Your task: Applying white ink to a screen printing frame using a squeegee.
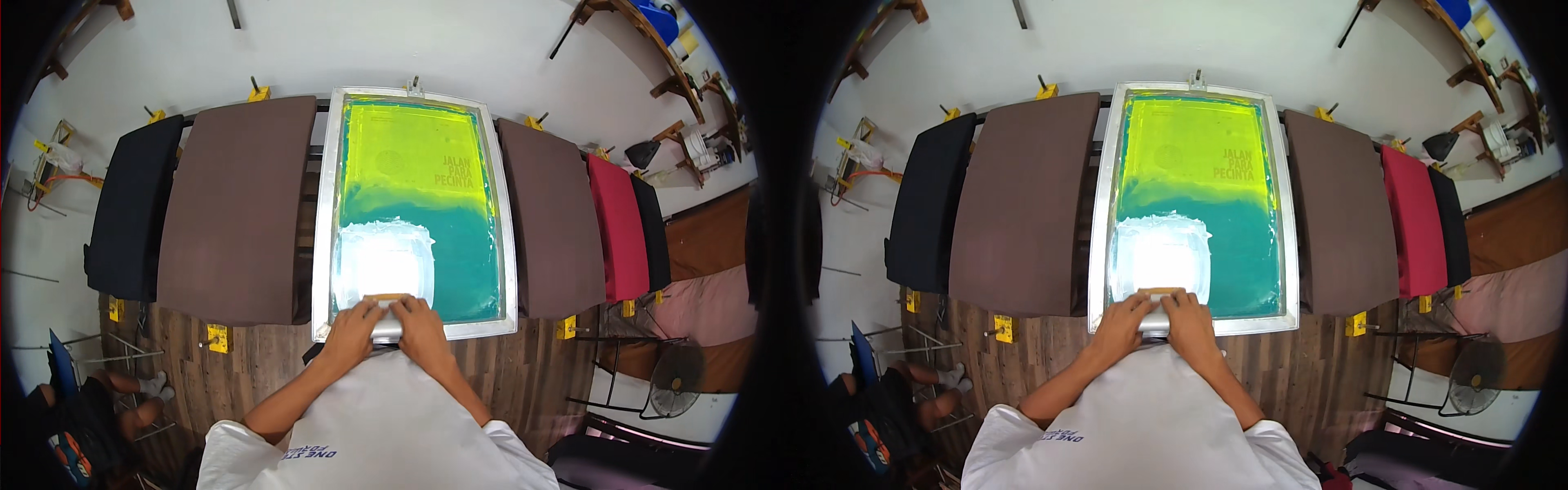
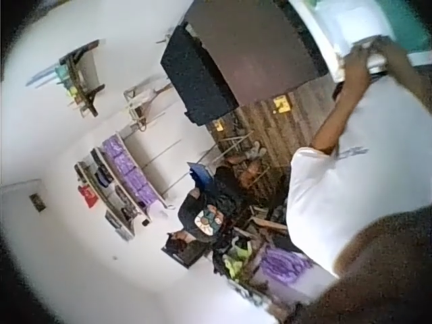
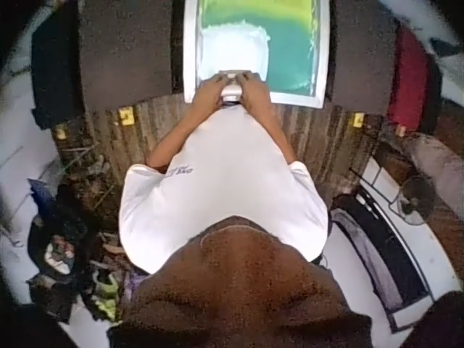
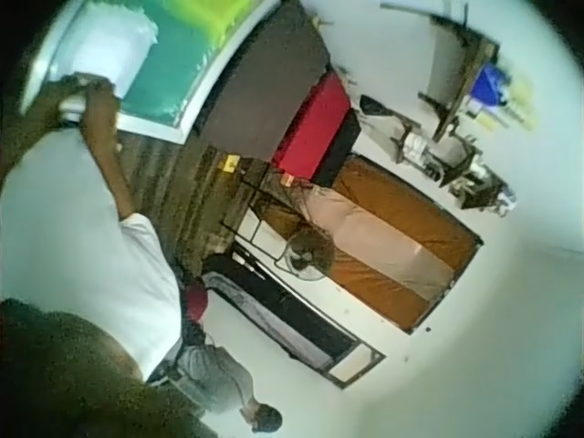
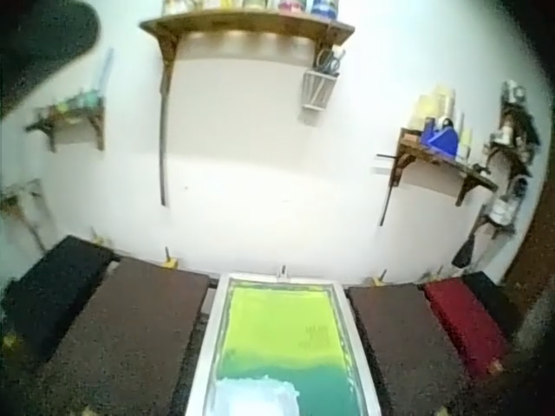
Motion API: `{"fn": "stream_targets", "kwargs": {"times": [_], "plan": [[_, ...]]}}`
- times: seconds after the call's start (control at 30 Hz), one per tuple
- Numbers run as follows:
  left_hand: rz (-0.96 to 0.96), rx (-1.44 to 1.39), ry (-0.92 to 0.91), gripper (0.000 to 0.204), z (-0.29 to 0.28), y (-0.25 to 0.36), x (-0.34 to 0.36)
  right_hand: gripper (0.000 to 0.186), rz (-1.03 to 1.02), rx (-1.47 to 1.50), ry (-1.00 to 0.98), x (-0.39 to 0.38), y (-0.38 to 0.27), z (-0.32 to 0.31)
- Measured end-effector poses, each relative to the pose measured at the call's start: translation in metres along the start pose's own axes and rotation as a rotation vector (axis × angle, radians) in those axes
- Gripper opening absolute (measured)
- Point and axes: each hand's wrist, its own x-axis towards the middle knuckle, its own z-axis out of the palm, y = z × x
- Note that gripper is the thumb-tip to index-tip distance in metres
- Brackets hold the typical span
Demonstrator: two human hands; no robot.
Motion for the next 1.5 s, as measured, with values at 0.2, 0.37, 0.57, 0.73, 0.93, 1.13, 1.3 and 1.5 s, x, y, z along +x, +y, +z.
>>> {"fn": "stream_targets", "kwargs": {"times": [0.2,0.37,0.57,0.73,0.93,1.13,1.3,1.5], "plan": [[0.098,-0.066,0.161,0.042,-0.03,-0.004,0.045,0.04,-0.033,-0.063,0.007,0.049,0.009,-0.022],[0.123,-0.041,0.239,0.042,-0.025,-0.032,0.083,0.038,0.045,-0.129,-0.006,0.089,0.02,-0.011],[0.03,0.056,0.018,0.064,-0.003,-0.006,0.007,0.043,0.002,-0.041,0.007,0.009,0.003,0.005],[0.034,-0.001,-0.038,0.06,-0.016,0.002,0.002,0.041,0.031,0.011,-0.107,0.006,-0.006,-0.015],[0.156,-0.034,0.216,0.044,-0.022,-0.013,0.074,0.042,0.037,-0.159,0.09,0.067,0.021,-0.015],[0.08,0.015,0.073,0.058,0.004,-0.014,0.026,0.05,0.101,-0.029,0.048,0.018,0.01,0.007],[0.052,0.003,0.026,0.05,-0.006,0.004,-0.002,0.051,0.079,-0.011,-0.094,-0.001,-0.005,-0.009],[0.148,-0.028,0.261,0.041,-0.017,-0.031,0.067,0.043,0.024,-0.118,-0.009,0.072,0.011,-0.021]]}}
